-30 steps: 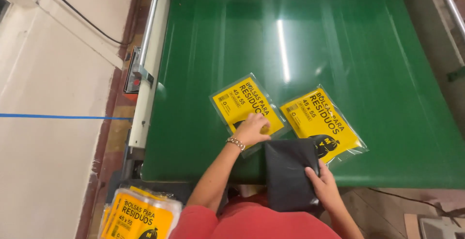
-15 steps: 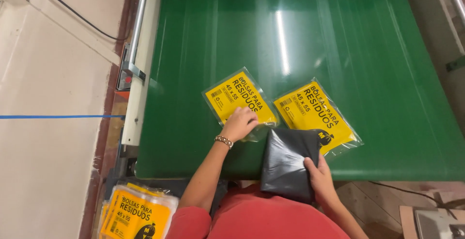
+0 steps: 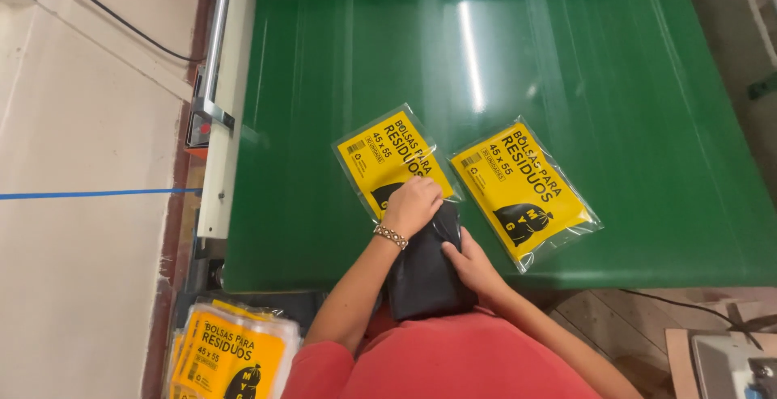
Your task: Folding black plastic bags and inserting them into yellow printed sleeves before sealing them with a heat sealer.
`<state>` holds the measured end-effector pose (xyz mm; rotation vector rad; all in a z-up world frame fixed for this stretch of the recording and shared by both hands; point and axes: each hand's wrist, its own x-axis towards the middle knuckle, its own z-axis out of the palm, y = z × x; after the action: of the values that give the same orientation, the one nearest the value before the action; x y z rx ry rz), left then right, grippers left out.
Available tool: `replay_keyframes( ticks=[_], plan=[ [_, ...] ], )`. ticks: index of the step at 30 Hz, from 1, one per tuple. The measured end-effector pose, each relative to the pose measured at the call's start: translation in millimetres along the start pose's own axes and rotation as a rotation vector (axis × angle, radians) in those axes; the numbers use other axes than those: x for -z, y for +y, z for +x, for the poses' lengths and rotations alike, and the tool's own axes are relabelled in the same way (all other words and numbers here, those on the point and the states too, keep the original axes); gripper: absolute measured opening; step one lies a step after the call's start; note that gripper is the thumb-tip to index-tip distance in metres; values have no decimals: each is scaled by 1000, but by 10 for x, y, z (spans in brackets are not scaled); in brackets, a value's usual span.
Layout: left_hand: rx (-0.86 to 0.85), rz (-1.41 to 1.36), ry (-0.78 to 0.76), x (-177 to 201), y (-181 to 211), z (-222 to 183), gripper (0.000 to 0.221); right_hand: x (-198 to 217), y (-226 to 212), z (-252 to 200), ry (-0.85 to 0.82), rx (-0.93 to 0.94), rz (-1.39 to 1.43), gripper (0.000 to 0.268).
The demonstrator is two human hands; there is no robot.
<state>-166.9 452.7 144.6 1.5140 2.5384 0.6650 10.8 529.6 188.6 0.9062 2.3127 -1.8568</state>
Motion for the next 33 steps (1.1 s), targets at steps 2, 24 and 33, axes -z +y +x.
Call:
replay_keyframes(
  ticks=[2,24,33],
  plan=[
    [-67,65,103,-5,42,-15,9,35,-169,9,-36,22,-108,64],
    [828,-149,14,480,-5,-1041,23,558,-105,669,143,22,-404,23],
    [862,-374,64,268,105,-1143,8,642,226,657,33,111,-613,13]
  ],
)
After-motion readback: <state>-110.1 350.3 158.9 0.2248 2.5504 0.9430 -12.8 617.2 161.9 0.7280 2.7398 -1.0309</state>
